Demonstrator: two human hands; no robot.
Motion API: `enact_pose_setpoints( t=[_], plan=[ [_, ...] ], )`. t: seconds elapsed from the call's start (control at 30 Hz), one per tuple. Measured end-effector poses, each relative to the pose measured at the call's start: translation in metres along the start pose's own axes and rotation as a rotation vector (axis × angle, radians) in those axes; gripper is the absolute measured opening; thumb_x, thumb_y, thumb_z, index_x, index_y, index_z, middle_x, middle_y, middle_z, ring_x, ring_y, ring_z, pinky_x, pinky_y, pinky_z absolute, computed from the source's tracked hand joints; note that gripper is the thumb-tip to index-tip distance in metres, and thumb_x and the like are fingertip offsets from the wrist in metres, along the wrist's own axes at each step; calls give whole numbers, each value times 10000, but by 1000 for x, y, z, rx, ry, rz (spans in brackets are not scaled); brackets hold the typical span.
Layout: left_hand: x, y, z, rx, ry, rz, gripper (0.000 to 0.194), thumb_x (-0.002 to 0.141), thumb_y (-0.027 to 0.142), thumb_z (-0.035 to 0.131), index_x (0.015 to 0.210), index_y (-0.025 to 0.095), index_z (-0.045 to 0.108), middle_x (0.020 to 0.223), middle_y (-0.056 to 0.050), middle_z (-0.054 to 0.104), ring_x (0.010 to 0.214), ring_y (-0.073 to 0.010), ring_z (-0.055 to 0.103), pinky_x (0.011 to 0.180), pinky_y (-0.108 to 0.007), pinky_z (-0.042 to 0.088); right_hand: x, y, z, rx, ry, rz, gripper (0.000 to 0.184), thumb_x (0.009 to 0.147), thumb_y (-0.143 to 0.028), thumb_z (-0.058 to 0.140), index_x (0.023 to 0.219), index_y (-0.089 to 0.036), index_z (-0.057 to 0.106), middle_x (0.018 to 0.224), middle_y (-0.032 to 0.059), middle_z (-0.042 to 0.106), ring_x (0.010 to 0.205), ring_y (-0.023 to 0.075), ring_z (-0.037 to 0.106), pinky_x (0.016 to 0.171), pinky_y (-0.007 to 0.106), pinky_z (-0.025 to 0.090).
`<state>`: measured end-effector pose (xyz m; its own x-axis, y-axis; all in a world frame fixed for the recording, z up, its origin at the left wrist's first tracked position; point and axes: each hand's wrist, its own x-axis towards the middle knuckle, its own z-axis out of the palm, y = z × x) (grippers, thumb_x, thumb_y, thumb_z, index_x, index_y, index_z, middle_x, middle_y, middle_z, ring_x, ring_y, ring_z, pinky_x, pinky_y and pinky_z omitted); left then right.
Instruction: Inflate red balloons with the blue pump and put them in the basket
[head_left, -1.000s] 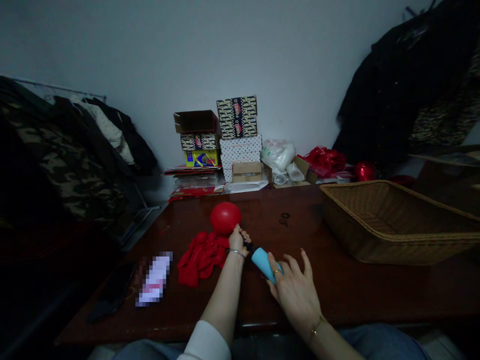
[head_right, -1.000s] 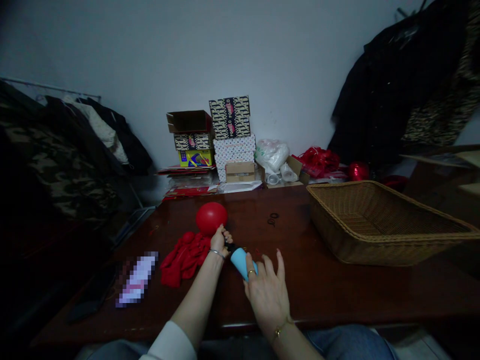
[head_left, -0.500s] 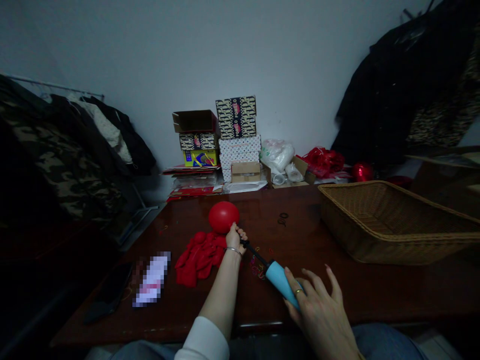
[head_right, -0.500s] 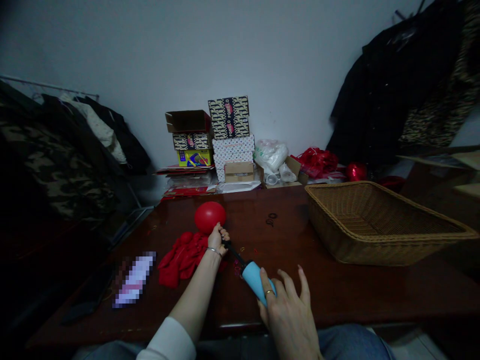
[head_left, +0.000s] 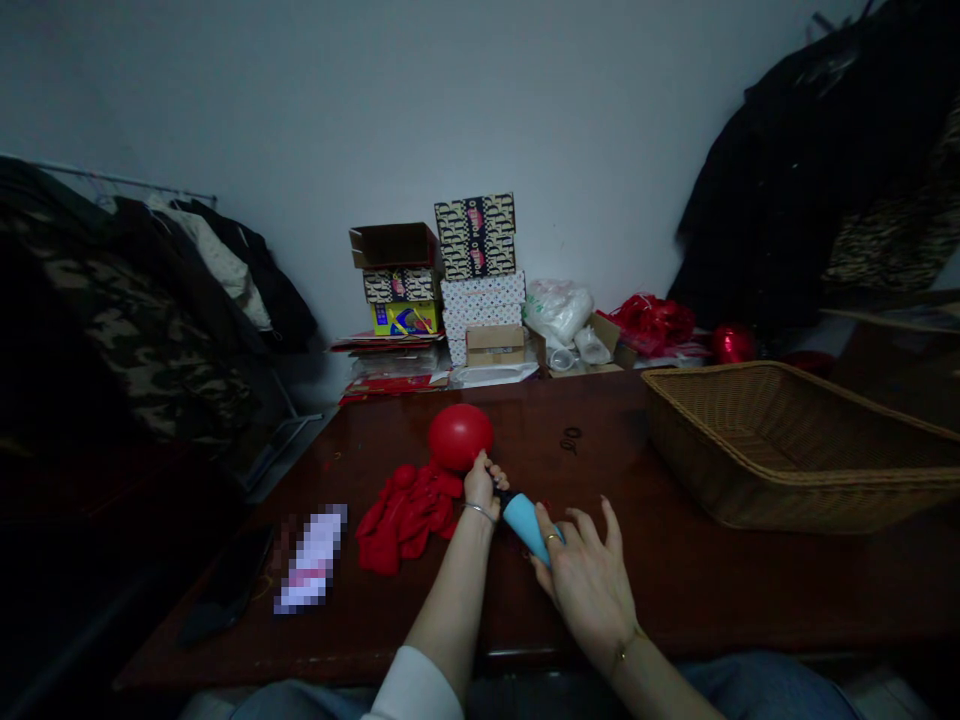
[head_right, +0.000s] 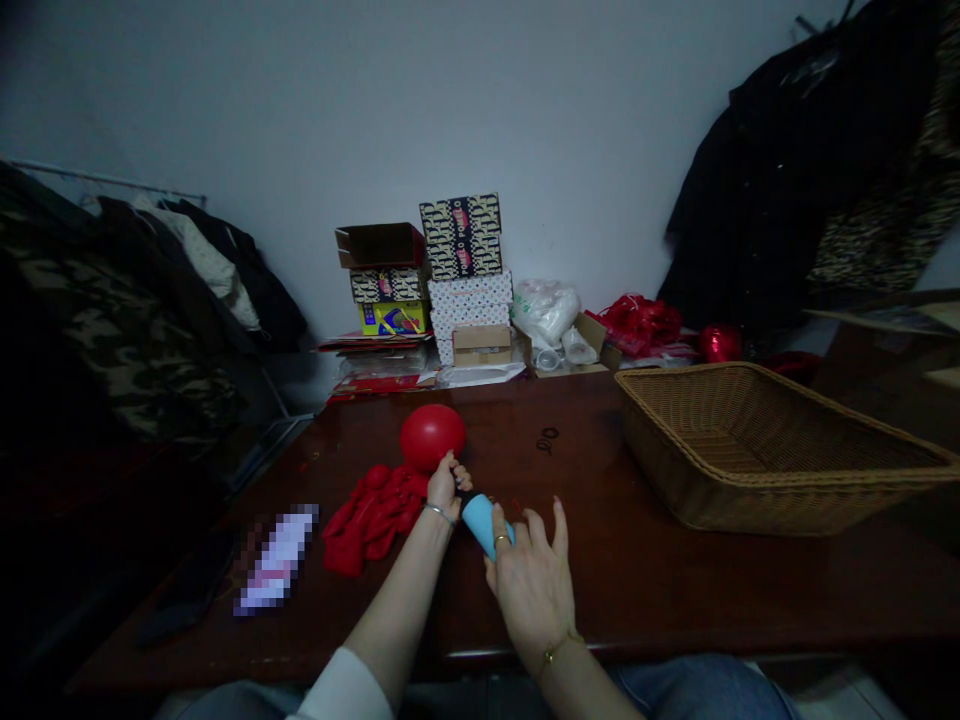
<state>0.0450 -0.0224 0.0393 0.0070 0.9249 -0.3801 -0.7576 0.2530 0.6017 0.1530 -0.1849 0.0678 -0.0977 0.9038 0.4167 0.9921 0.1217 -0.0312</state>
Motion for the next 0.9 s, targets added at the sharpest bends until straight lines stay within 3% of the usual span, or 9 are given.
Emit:
enact_pose_setpoints(
  t=[0.23,0.57,0.9],
  plan=[
    [0,-3,-1,-2,7,-1,330,824,341,549,621,186,340,470,89,269,328,-28,252,307,-129,175,-20,12,7,14,50,-9,469,802,-357,548,1244,-207,506,877,49,658,1018,247,521,1076,531,84],
    [13,13,-3,-35,9,12,336,822,330,561,617,186,336,478,87,263,330,-25,259,306,-121,185,-58,40,-4,27,145,-63,490,765,-346,577,1236,-224,512,918,50,674,991,254,545,1055,569,140],
    [4,4,-3,-44,48,2,316,863,296,495,617,185,331,467,85,277,320,-24,259,304,-119,182,-28,20,-5,19,19,-8,460,799,-349,556,1235,-205,527,904,54,665,1041,253,518,1082,533,76]
  ],
)
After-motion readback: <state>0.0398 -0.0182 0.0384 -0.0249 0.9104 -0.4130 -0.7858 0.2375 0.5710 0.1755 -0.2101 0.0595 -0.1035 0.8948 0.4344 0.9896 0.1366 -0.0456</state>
